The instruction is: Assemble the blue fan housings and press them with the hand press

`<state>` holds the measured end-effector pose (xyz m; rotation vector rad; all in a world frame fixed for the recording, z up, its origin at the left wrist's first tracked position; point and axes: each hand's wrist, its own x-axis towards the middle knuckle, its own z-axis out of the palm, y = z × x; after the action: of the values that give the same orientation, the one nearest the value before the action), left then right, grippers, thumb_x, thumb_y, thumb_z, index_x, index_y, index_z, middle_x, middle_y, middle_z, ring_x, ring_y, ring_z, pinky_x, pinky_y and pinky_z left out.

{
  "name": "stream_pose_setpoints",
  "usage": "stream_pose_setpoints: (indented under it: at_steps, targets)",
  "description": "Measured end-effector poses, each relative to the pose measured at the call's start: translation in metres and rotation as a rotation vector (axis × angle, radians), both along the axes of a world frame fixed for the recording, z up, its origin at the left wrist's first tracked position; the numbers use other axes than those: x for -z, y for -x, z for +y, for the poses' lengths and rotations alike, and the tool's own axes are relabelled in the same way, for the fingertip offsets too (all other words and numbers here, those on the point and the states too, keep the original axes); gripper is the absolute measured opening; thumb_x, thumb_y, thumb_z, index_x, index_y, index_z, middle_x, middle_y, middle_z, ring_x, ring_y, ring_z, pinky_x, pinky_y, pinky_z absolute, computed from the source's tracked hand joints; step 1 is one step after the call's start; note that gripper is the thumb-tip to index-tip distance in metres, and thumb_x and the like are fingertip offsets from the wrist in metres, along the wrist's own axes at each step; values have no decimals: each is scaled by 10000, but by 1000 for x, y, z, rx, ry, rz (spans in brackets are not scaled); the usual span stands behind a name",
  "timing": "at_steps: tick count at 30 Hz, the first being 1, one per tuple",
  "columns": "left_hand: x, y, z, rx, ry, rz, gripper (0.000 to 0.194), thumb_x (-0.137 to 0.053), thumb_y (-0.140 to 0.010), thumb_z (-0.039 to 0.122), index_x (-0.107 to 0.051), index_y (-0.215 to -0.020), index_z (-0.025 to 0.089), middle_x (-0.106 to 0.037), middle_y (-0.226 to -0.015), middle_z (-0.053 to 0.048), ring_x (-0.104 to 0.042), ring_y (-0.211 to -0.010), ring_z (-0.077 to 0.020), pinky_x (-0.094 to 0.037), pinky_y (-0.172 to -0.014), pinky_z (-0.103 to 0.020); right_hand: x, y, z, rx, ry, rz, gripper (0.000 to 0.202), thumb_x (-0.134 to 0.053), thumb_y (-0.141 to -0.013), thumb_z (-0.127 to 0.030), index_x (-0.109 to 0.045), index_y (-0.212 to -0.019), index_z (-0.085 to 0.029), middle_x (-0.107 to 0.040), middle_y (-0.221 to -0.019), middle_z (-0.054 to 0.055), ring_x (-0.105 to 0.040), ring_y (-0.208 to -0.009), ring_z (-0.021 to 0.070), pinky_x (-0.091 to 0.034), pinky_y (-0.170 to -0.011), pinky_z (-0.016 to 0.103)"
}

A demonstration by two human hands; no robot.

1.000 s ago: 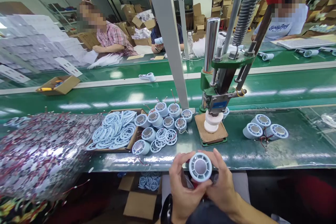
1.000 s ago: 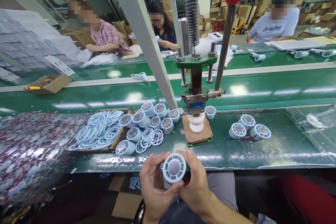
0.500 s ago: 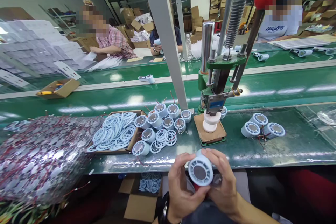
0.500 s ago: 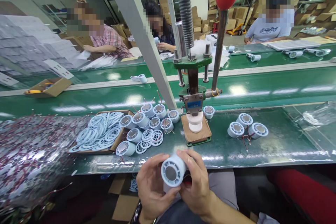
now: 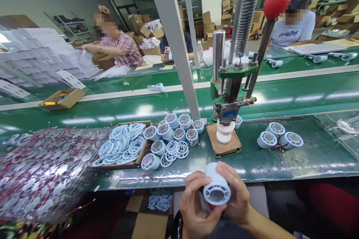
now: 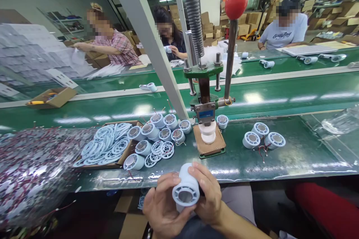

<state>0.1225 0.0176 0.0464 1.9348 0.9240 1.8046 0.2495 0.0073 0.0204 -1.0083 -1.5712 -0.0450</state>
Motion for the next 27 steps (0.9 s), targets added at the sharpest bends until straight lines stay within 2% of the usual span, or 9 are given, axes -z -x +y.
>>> stream_pose_setpoints:
  at_steps: [4, 10, 15, 18, 20, 22, 23, 25, 27]
  targets:
    - [0, 0, -3, 35, 143, 53, 935, -765, -771, 263, -210, -1514, 384, -636, -1040, -61, -641, -933, -294, -569, -807, -455, 8, 1, 2, 29, 52, 33, 570, -485, -1001, -280, -236, -1513, -247, -739, -1152, 137, -748, -1021, 260, -659, -845, 424]
    - [-6, 0, -4, 3, 113, 142, 908, -685, -874, 356, -127, -1576, 213, -644, -1064, -114, -654, -982, -266, -548, -900, -444, 5, -2, 3, -93, 73, 89, 597, -636, -914, -212, -401, -1462, -244, -707, -1252, 129, -710, -1118, 266, -639, -897, 404]
    - [-8, 5, 6, 35, 197, 348, 608, -697, -802, 276, -513, -1378, 209, -633, -1237, -141, -603, -1172, -302, -519, -994, -453, 10, -1, 5, -32, 133, 34, 539, -538, -931, -185, -420, -1457, -197, -738, -1177, 140, -741, -1042, 271, -647, -860, 402]
    - [2, 2, 23, 122, 446, 307, 551, -662, -739, 194, -582, -1284, 179, -672, -1266, -135, -645, -1152, -293, -526, -1001, -438, 16, -6, 15, -7, 264, -79, 617, -568, -867, -134, -420, -1466, -163, -727, -1193, 154, -745, -1025, 266, -646, -852, 377]
    - [10, -4, 38, 129, 601, 239, 579, -671, -700, 185, -595, -1273, 157, -706, -1227, -129, -681, -1094, -284, -541, -979, -422, 10, -17, 23, -25, 358, -184, 646, -588, -813, -91, -463, -1444, -152, -712, -1217, 158, -729, -1056, 277, -642, -869, 394]
    - [16, -11, 56, 135, 698, 148, 570, -711, -663, 203, -633, -1225, 147, -732, -1175, -120, -696, -1052, -284, -548, -959, -415, -15, -36, 31, -48, 400, -306, 655, -627, -767, -79, -516, -1408, -160, -692, -1247, 158, -697, -1110, 306, -633, -894, 441]
    - [17, -15, 66, 144, 725, 101, 548, -729, -650, 214, -655, -1187, 142, -746, -1134, -115, -705, -1017, -281, -556, -937, -409, -36, -48, 34, -35, 383, -360, 655, -655, -755, -87, -534, -1394, -165, -678, -1265, 159, -676, -1138, 321, -625, -906, 466]
    - [16, -22, 87, 176, 741, 26, 493, -751, -639, 232, -679, -1116, 129, -764, -1048, -106, -717, -944, -268, -571, -880, -386, -96, -74, 41, 61, 287, -475, 641, -688, -785, -139, -522, -1402, -176, -642, -1308, 154, -631, -1195, 321, -599, -945, 490]
    - [12, -31, 107, 209, 724, -13, 486, -754, -653, 244, -670, -1114, 119, -762, -1026, -103, -716, -922, -254, -568, -863, -371, -169, -98, 54, 259, 52, -487, 533, -642, -883, -220, -517, -1400, -182, -631, -1307, 133, -589, -1248, 294, -530, -1028, 504]
